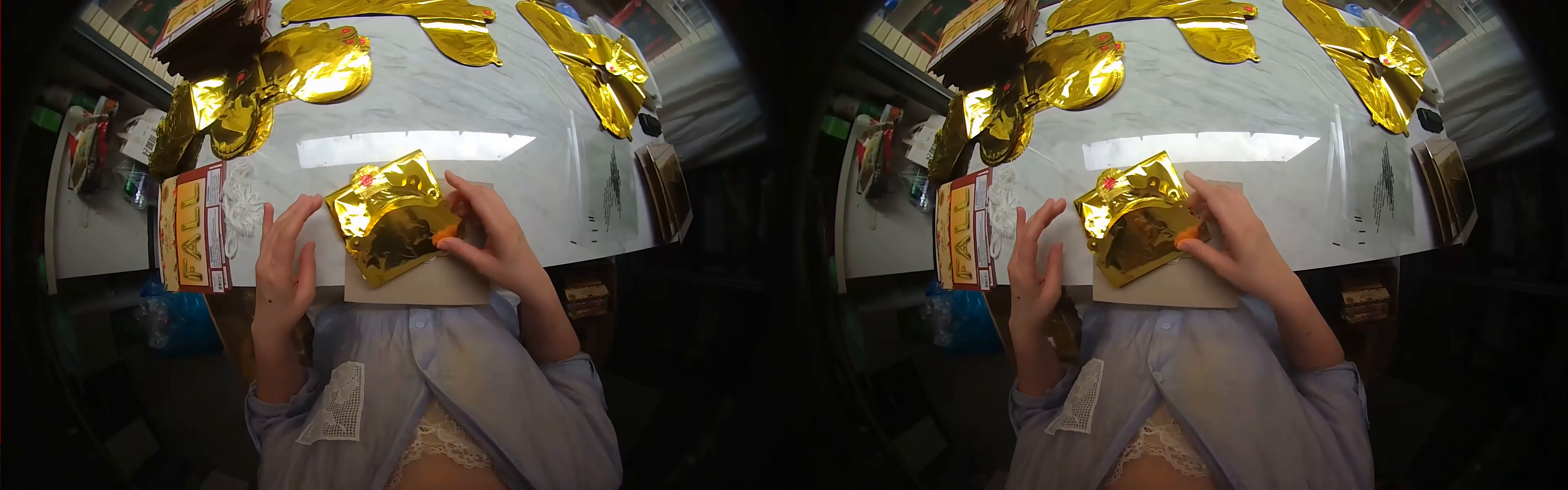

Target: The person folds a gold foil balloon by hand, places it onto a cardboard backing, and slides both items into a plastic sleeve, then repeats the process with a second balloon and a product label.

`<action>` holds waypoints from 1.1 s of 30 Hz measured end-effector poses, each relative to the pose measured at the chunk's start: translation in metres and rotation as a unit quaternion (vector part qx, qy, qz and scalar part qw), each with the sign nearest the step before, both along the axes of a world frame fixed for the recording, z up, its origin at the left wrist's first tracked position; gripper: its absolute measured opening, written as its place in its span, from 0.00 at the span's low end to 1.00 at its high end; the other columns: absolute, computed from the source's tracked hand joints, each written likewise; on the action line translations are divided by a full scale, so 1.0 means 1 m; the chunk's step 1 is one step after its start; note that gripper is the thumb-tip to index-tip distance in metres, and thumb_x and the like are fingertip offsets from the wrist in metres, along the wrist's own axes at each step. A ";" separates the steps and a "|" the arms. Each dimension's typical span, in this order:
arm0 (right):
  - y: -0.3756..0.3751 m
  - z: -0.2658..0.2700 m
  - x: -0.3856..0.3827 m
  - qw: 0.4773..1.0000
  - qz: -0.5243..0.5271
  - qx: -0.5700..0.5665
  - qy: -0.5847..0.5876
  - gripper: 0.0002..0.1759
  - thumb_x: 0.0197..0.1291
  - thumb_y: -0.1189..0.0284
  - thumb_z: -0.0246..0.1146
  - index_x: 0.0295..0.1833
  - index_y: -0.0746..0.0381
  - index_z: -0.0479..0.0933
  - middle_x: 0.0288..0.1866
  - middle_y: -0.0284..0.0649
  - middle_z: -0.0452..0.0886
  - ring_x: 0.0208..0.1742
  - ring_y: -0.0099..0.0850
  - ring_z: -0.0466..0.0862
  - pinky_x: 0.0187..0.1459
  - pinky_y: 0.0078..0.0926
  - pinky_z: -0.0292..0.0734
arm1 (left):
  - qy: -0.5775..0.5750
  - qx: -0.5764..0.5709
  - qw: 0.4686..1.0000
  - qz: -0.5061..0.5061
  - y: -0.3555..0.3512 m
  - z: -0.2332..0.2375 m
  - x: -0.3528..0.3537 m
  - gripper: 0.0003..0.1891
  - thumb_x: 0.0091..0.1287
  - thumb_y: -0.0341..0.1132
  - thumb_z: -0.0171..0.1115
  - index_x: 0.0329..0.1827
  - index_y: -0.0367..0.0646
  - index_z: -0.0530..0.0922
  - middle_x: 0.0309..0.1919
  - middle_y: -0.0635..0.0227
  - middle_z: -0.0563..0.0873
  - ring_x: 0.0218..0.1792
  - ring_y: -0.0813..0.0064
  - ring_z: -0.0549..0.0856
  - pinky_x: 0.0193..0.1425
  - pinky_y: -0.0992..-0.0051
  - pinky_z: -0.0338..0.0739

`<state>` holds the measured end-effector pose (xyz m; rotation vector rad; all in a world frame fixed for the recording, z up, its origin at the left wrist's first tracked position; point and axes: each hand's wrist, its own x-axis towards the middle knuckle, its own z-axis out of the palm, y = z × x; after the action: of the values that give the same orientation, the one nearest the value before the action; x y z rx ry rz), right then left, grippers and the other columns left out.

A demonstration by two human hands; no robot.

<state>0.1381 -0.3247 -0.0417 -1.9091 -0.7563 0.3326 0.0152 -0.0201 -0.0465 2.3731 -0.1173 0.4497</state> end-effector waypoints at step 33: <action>-0.002 -0.007 0.012 0.997 -0.023 -0.046 -0.060 0.14 0.68 0.84 0.71 0.57 0.65 0.88 0.52 0.41 0.85 0.49 0.31 0.91 0.50 0.27 0.87 | -0.017 0.062 0.992 -0.104 -0.004 -0.002 0.029 0.10 0.58 0.24 0.75 0.43 0.42 0.89 0.48 0.68 0.91 0.53 0.61 0.88 0.61 0.60 0.78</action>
<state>0.1502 -0.3264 -0.0487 -2.0439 -0.7854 0.2283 0.0445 -0.0240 -0.0481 2.4417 -0.4155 0.3914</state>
